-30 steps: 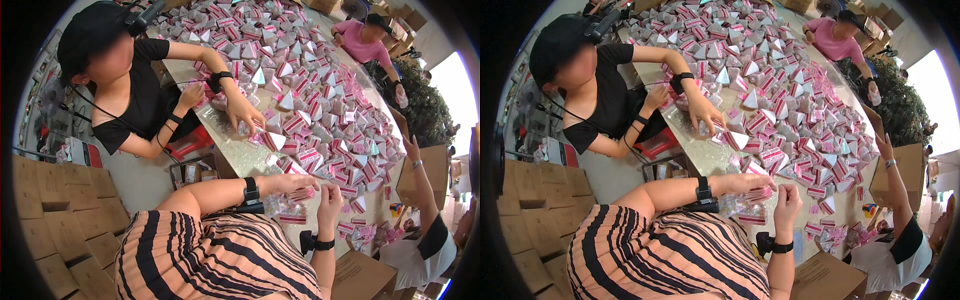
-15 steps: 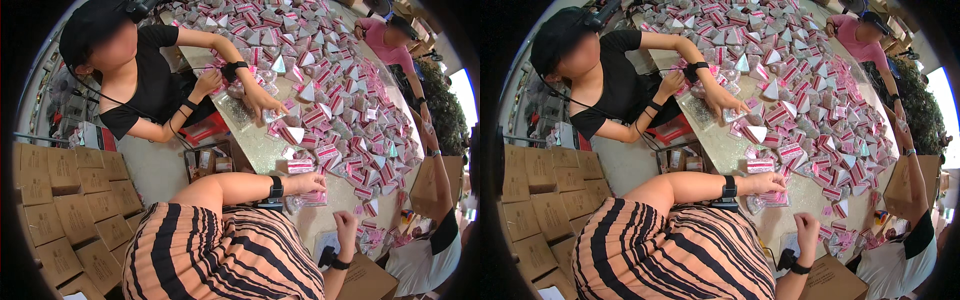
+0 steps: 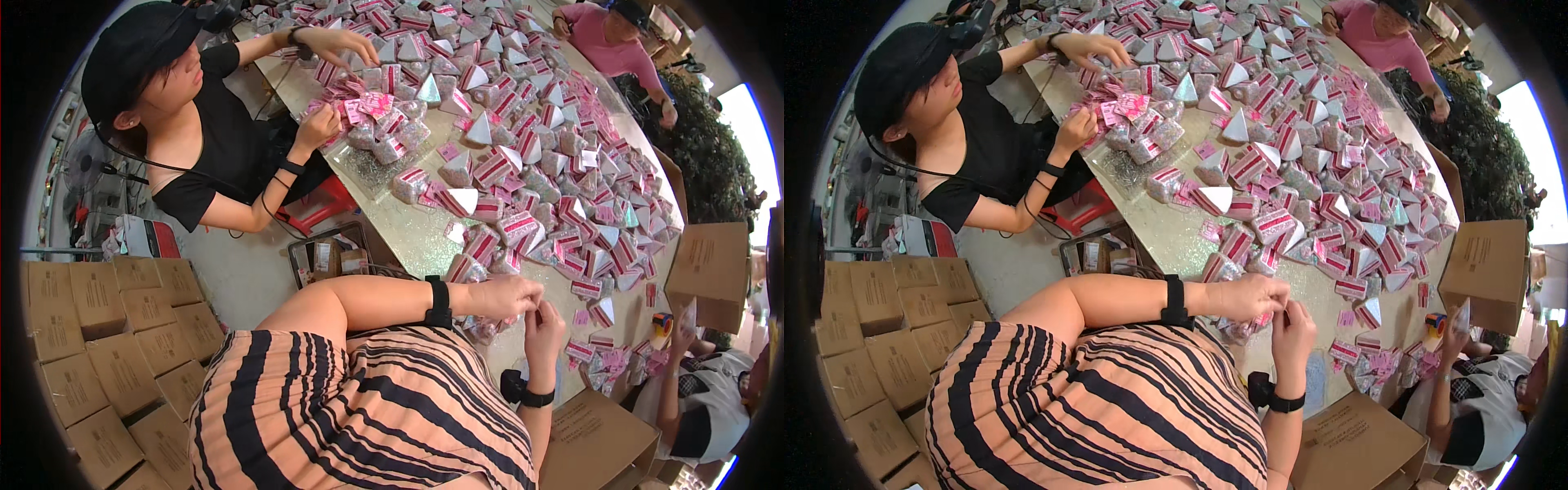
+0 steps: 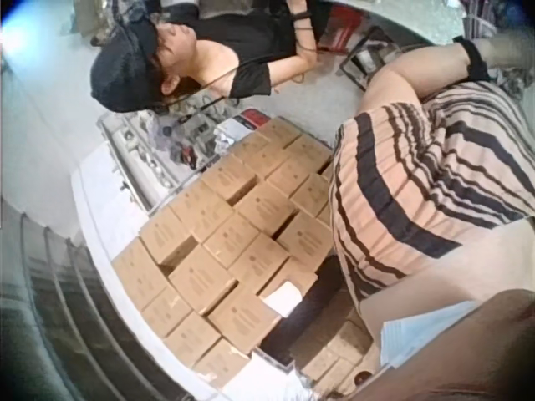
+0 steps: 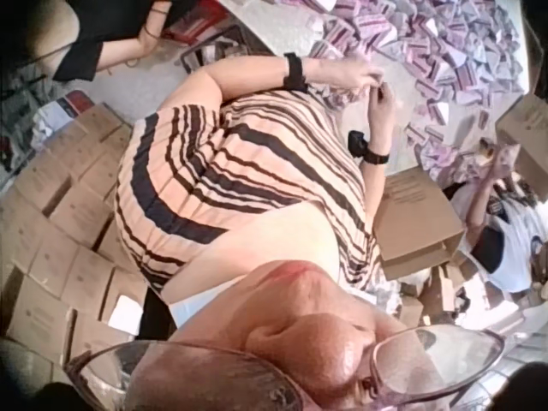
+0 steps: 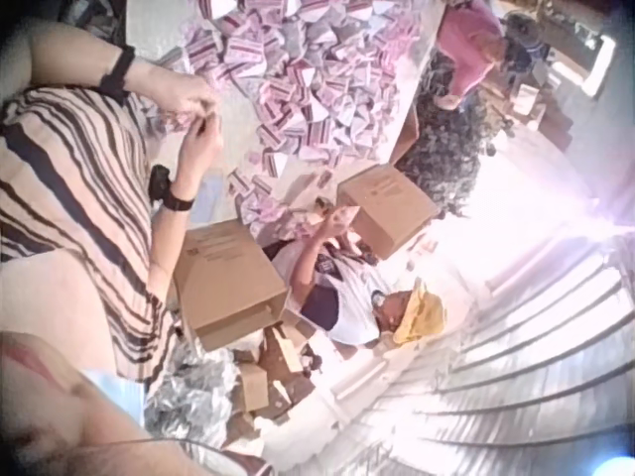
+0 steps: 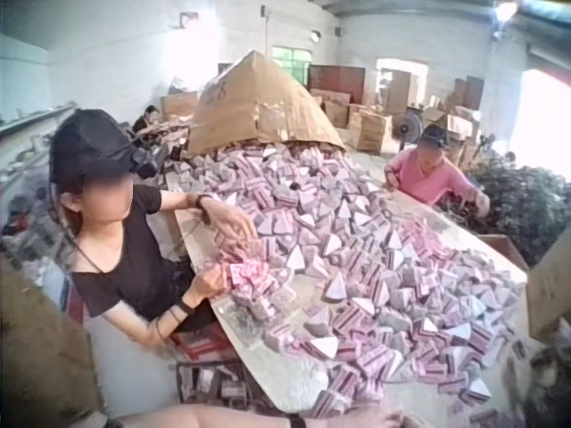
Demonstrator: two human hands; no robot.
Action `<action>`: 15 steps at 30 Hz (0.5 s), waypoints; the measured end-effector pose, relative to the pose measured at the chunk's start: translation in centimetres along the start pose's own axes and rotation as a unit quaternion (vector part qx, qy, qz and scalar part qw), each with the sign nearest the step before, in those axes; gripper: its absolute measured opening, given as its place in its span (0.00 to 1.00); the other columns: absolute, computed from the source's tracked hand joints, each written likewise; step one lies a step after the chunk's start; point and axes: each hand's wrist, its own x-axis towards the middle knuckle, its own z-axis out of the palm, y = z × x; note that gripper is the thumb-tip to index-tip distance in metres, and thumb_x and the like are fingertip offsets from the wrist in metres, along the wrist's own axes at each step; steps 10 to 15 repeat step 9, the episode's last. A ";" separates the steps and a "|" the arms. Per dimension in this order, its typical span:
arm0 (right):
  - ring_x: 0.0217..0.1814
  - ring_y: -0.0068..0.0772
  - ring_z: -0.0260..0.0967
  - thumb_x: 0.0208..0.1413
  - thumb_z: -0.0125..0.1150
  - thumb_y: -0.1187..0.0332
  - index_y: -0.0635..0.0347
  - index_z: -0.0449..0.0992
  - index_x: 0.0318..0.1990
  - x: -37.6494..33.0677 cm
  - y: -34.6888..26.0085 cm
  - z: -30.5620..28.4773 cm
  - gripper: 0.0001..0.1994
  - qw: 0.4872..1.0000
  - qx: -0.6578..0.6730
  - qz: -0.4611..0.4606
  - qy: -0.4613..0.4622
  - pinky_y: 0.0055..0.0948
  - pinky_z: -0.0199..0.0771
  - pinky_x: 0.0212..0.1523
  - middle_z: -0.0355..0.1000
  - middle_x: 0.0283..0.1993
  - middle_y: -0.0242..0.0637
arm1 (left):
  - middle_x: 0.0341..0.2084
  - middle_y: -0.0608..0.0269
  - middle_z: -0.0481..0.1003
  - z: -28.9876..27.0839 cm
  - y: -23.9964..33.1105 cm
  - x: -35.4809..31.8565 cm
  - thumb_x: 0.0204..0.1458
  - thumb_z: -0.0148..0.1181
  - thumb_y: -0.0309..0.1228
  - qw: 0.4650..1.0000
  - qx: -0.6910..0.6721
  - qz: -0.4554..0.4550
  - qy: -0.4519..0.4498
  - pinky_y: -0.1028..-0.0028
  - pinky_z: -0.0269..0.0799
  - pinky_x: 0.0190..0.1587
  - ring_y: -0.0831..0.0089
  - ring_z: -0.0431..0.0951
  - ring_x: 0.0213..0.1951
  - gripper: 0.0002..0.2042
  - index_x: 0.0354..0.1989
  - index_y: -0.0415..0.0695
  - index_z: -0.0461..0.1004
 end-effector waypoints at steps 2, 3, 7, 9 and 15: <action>0.24 0.46 0.66 0.46 0.56 0.76 0.64 0.71 0.29 -0.1 -0.1 0.4 0.02 1.000 -0.013 -0.010 0.012 0.35 0.63 0.25 0.66 0.24 0.46 | 0.20 0.55 0.71 0.8 -0.7 0.0 0.51 0.50 0.27 0.995 -0.074 -0.063 0.022 0.70 0.67 0.29 0.68 0.71 0.24 0.06 0.30 0.36 0.66; 0.25 0.47 0.65 0.46 0.56 0.76 0.64 0.71 0.29 -0.1 0.0 0.5 0.02 0.999 -0.026 -0.021 0.025 0.35 0.63 0.25 0.66 0.24 0.46 | 0.20 0.55 0.71 0.9 -0.9 0.0 0.51 0.50 0.27 0.995 -0.075 -0.062 0.015 0.70 0.67 0.29 0.68 0.71 0.24 0.06 0.30 0.36 0.66; 0.25 0.42 0.67 0.47 0.57 0.76 0.63 0.72 0.28 -0.6 0.8 0.2 0.02 0.996 0.055 0.011 0.064 0.32 0.65 0.26 0.68 0.24 0.43 | 0.22 0.57 0.72 1.1 -1.6 0.9 0.51 0.50 0.27 0.992 -0.089 -0.085 0.018 0.70 0.69 0.30 0.70 0.75 0.28 0.06 0.30 0.36 0.65; 0.25 0.40 0.69 0.48 0.57 0.75 0.64 0.73 0.29 -0.6 1.5 -0.2 0.02 0.996 0.046 0.033 0.065 0.31 0.67 0.28 0.69 0.25 0.43 | 0.23 0.56 0.73 1.2 -2.1 1.1 0.51 0.49 0.26 0.990 -0.093 -0.103 -0.009 0.69 0.70 0.31 0.67 0.76 0.28 0.05 0.30 0.37 0.66; 0.25 0.40 0.69 0.48 0.57 0.75 0.64 0.73 0.29 -0.6 1.5 -0.2 0.02 0.996 0.046 0.033 0.065 0.31 0.67 0.28 0.69 0.25 0.43 | 0.23 0.56 0.73 1.2 -2.1 1.1 0.51 0.49 0.26 0.990 -0.093 -0.103 -0.009 0.69 0.70 0.31 0.67 0.76 0.28 0.05 0.30 0.37 0.66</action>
